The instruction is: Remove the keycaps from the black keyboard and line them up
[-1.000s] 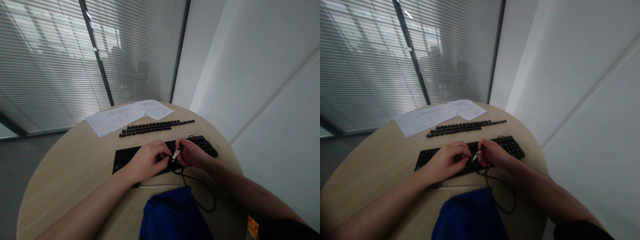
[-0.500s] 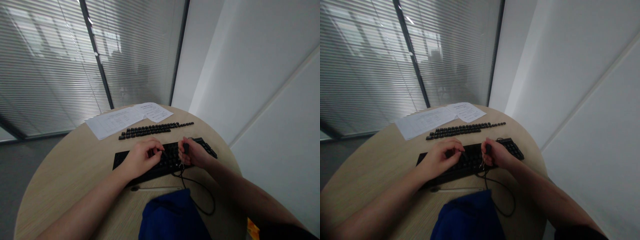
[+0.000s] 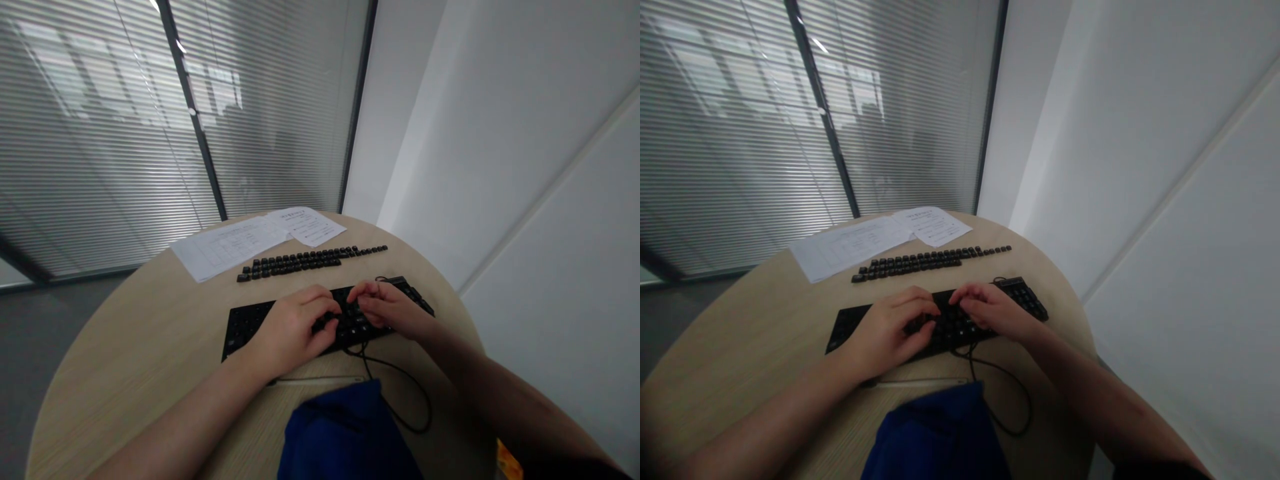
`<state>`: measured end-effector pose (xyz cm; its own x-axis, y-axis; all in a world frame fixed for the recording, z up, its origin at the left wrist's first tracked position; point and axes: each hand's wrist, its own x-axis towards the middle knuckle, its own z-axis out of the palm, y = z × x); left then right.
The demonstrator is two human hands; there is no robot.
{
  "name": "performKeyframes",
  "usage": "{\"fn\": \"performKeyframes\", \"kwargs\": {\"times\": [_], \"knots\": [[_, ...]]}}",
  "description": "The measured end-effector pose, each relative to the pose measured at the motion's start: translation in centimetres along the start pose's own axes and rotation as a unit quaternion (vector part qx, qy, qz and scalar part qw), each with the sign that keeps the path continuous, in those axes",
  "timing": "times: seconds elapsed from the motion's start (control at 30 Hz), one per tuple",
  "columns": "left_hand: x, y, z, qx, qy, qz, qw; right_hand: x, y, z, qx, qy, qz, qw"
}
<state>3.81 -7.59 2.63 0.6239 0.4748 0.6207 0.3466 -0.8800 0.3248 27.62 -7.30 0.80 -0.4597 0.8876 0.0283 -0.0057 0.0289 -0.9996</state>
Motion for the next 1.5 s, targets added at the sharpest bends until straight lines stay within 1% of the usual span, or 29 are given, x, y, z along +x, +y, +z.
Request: {"fn": "performKeyframes", "kwargs": {"times": [0.1,0.17,0.33,0.47,0.6,0.67,0.73,0.8,0.83,0.87,0.9,0.97,1.07,1.13,1.2,1.33,1.5], "knots": [[0.0,0.1,0.1,0.012,0.001,0.014,1.0,0.0,0.0,0.2,-0.132,0.004,-0.038,0.991],[-0.1,0.1,0.2,0.025,-0.002,0.024,0.999,0.0,0.0,0.4,-0.173,-0.002,-0.049,0.984],[-0.2,0.1,0.3,0.045,-0.011,0.04,0.998,0.1,0.0,0.3,-0.212,-0.032,-0.03,0.976],[-0.1,0.3,0.4,0.048,-0.013,0.047,0.998,0.3,0.0,0.0,-0.213,-0.073,-0.04,0.974],[-0.1,0.8,0.5,0.041,-0.024,0.06,0.997,0.1,-0.1,-0.2,-0.215,-0.111,-0.013,0.97],[-0.2,0.8,0.4,0.048,-0.02,0.058,0.997,-0.1,-0.5,-0.6,-0.234,-0.101,0.003,0.967],[-0.3,0.3,0.1,0.064,-0.009,0.049,0.997,0.0,-1.1,-1.5,-0.283,-0.057,0.012,0.957],[-0.5,-0.6,-0.3,0.086,-0.004,0.029,0.996,0.8,-1.8,-2.9,-0.361,0.011,0.006,0.932],[-0.6,-1.2,-0.6,0.098,-0.009,0.016,0.995,1.6,-2.2,-3.9,-0.408,0.043,-0.002,0.912],[-0.7,-2.0,-0.9,0.112,-0.022,0.0,0.993,2.6,-2.4,-4.8,-0.457,0.069,-0.018,0.886],[-0.7,-2.7,-1.2,0.125,-0.046,-0.018,0.991,3.8,-2.6,-5.8,-0.511,0.088,-0.035,0.854],[-0.9,-4.2,-1.7,0.145,-0.091,-0.056,0.984,6.6,-2.5,-7.8,-0.598,0.098,-0.034,0.795],[-1.0,-5.8,-2.4,0.159,-0.136,-0.109,0.972,10.4,-1.6,-9.9,-0.674,0.073,0.01,0.735],[-1.1,-6.3,-2.7,0.158,-0.15,-0.129,0.967,12.0,-0.7,-10.6,-0.682,0.061,0.016,0.728],[-1.2,-6.5,-2.8,0.153,-0.162,-0.137,0.965,12.8,0.1,-10.8,-0.684,0.051,0.016,0.727],[-1.3,-6.6,-2.7,0.157,-0.182,-0.134,0.962,13.6,0.8,-11.1,-0.693,0.031,0.016,0.72],[-1.1,-6.8,-2.5,0.15,-0.19,-0.125,0.962,14.5,1.3,-11.3,-0.705,0.019,0.014,0.709]]}}
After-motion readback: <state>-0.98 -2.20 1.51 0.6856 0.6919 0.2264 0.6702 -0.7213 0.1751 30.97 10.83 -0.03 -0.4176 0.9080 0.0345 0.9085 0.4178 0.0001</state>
